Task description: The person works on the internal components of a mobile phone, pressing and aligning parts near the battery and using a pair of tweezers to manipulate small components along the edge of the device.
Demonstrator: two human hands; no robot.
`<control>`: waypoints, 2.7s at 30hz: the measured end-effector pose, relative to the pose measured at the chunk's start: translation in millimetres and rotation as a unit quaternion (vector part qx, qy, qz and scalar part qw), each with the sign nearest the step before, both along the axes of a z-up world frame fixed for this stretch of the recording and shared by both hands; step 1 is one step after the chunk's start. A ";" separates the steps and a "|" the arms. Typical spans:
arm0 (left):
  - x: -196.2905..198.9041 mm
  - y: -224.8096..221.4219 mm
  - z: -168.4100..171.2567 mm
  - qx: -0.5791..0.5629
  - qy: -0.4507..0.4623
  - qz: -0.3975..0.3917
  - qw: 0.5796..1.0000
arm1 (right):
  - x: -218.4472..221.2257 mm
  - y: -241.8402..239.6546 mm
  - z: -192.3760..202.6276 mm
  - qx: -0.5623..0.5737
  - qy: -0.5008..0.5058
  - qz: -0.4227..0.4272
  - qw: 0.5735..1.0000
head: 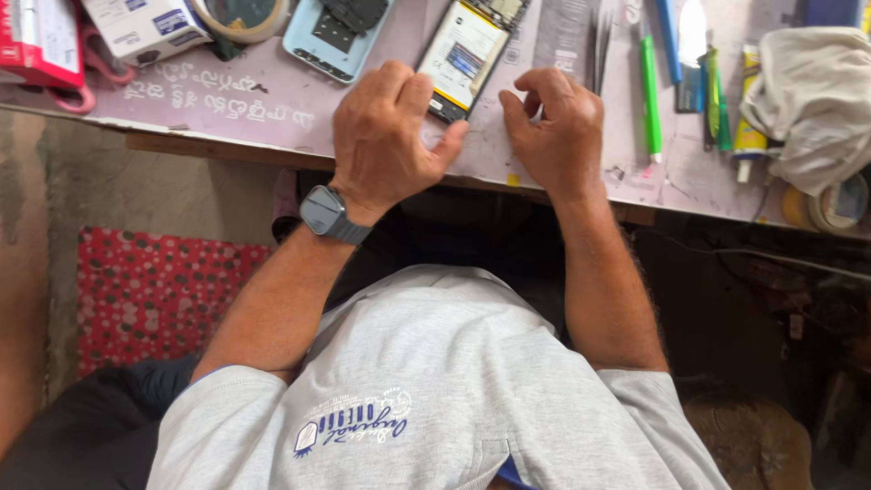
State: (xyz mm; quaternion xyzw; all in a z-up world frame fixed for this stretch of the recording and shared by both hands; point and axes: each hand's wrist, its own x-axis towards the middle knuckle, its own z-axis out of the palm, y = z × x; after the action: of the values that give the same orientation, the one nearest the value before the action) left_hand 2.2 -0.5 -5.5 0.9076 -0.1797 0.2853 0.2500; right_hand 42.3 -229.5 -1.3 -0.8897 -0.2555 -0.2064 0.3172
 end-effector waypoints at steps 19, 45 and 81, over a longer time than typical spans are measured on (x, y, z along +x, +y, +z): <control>3.7 -4.2 -6.2 0.079 0.051 0.089 0.992 | 0.4 1.9 7.1 -0.024 0.027 0.017 0.999; 3.8 -7.3 -6.0 0.022 0.064 0.186 0.980 | 5.6 1.7 11.0 -0.005 0.067 0.017 0.998; 3.7 -4.8 -12.7 0.016 0.027 0.111 0.993 | 3.0 1.4 9.3 0.019 0.069 0.020 0.997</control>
State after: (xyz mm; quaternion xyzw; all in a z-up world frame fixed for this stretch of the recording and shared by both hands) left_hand 5.9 -5.3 -18.1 0.9333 -0.0754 0.2837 0.2066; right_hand 45.3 -228.1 8.0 -0.8903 -0.2466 -0.1427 0.3552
